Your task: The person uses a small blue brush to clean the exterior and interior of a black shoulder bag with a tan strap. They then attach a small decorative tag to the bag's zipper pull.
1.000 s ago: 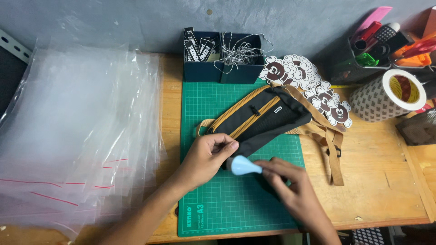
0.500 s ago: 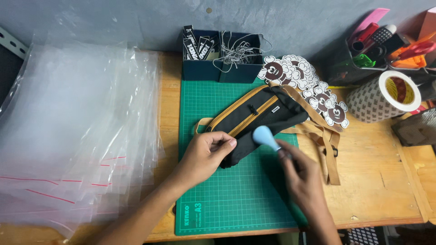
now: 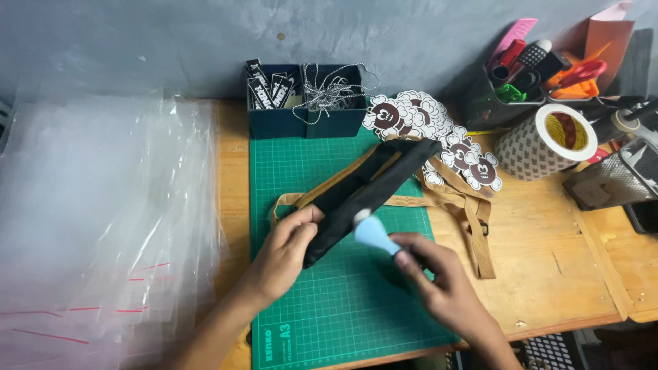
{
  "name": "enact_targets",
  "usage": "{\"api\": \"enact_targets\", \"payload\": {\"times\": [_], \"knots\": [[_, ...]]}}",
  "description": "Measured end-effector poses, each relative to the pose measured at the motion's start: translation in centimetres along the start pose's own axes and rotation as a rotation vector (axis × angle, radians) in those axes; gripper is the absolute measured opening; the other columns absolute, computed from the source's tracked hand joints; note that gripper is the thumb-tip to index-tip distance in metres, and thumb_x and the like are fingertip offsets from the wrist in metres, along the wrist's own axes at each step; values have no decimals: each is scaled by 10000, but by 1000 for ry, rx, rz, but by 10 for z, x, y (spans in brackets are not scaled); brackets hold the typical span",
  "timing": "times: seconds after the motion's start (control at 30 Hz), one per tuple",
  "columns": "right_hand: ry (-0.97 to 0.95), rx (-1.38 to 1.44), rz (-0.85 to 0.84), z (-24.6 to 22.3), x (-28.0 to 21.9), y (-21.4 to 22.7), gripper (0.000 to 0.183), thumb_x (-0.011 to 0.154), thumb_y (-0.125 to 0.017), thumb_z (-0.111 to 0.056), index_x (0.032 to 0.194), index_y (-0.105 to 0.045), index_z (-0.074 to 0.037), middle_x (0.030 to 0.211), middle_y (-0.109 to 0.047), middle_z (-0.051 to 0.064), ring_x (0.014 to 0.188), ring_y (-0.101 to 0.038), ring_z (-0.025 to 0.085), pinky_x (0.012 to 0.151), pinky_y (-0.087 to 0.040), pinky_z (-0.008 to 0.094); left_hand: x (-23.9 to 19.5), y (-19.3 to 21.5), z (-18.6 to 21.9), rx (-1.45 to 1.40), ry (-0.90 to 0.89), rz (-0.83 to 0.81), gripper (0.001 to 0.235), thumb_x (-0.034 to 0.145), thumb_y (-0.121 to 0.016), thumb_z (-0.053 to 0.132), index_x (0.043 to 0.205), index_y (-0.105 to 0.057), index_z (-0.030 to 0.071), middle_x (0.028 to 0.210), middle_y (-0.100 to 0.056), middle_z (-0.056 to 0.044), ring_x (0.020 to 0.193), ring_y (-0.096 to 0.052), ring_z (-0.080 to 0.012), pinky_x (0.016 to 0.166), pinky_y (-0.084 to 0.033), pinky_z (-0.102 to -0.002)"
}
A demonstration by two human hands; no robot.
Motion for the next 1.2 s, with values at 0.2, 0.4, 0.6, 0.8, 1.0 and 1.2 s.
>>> {"api": "enact_targets", "payload": {"times": [0.2,0.4,0.6,0.8,1.0,1.2], "knots": [[0,127,430,35,55,37,294,1191,-619,-170,1423,-725,-24,951,-683,50,876,-607,124,791,-513,299,7,16,-10,-77,-18,53,326,1118,-454,148,1015,-758,98,1003,-666,22,981,-598,-110,890,-457,-302],[66,-1,-147,-40,21,-3,332,1099,-666,-337,1263,-880,-144,882,-791,-47,807,-678,106,734,-519,277,1,11,17,-162,-26,49,231,1072,-525,130,979,-732,82,1179,-760,-49,1139,-657,-142,1010,-480,-298],[525,23,-48,-62,-2,-15,252,1106,-633,-95,1302,-768,-12,848,-631,79,698,-567,199,665,-434,325,-9,2,27,-227,-69,-17,199,1131,-704,305,1050,-702,123,875,-604,56,786,-531,-47,673,-422,-234],[575,-315,-306,-55,9,-13,262,1076,-637,-165,1222,-852,-133,833,-684,26,698,-667,268,667,-443,401,-11,7,31,-488,-136,105,177,1133,-722,219,1021,-697,84,899,-666,17,832,-616,-69,741,-522,-234],[509,49,-102,-83,-1,23,303,1074,-609,-211,952,-798,-8,859,-817,85,715,-608,206,688,-464,341,-18,9,37,-825,12,-132,165,1149,-697,202,1047,-601,114,1023,-706,-59,976,-737,-140,742,-714,-300],[523,84,36,-77,-4,23,324,1037,-675,-300,905,-720,-8,778,-688,77,688,-562,191,673,-423,310,-23,-1,42,-207,-261,142,272,1097,-735,320,957,-558,169,810,-489,87,713,-407,-18,628,-340,-226]]}}
Point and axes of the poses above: each hand's wrist, its own x-axis towards the middle knuckle, its own y-axis out of the back of the hand, z = x × y, the point moved 2 cm from there along x, towards the middle knuckle
